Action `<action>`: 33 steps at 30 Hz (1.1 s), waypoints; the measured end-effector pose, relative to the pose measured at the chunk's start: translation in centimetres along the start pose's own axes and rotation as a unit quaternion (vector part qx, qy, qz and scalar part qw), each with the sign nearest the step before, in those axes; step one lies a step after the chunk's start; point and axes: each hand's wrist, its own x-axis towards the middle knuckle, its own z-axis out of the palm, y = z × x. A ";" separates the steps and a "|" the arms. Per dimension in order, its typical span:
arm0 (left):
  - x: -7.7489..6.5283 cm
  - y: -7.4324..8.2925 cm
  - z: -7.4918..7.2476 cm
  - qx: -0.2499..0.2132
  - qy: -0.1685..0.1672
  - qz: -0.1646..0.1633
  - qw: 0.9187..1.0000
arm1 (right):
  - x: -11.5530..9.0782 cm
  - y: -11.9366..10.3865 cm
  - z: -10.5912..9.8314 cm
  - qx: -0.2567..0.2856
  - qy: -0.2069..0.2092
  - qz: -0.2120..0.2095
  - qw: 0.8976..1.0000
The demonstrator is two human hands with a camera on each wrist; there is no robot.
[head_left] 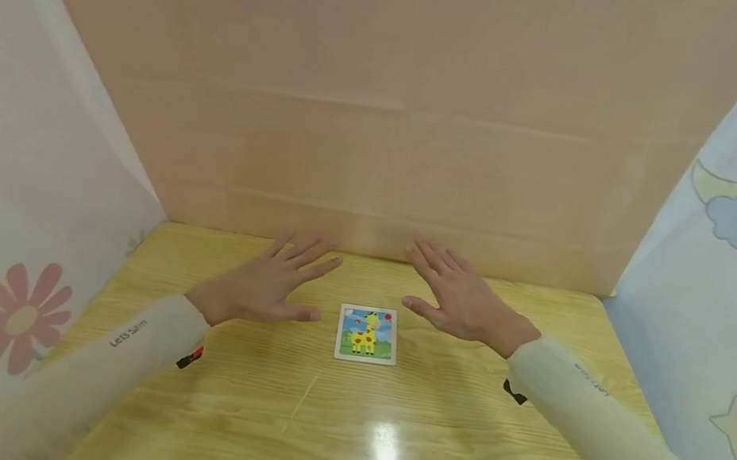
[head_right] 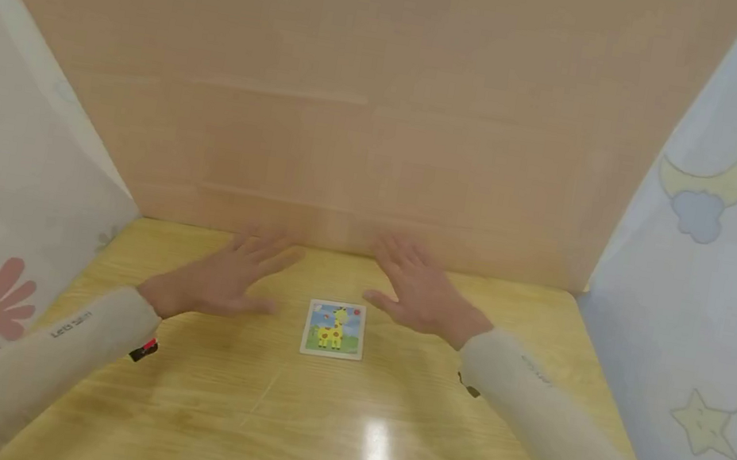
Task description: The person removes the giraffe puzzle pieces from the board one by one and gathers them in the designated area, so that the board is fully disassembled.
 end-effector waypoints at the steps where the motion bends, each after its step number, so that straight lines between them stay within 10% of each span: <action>1: 0.0 0.1 0.4 -0.007 0.001 -0.002 1.000 | 0.2 -0.1 0.3 0.005 -0.002 0.001 1.000; 15: 0.3 -0.2 6.7 -0.128 -0.019 -0.103 0.986 | 3.4 -1.8 5.8 0.092 0.019 0.006 0.996; 33: 2.0 2.2 9.6 -0.230 -0.105 -0.157 0.955 | 5.6 -4.6 9.8 0.174 -0.030 0.043 0.983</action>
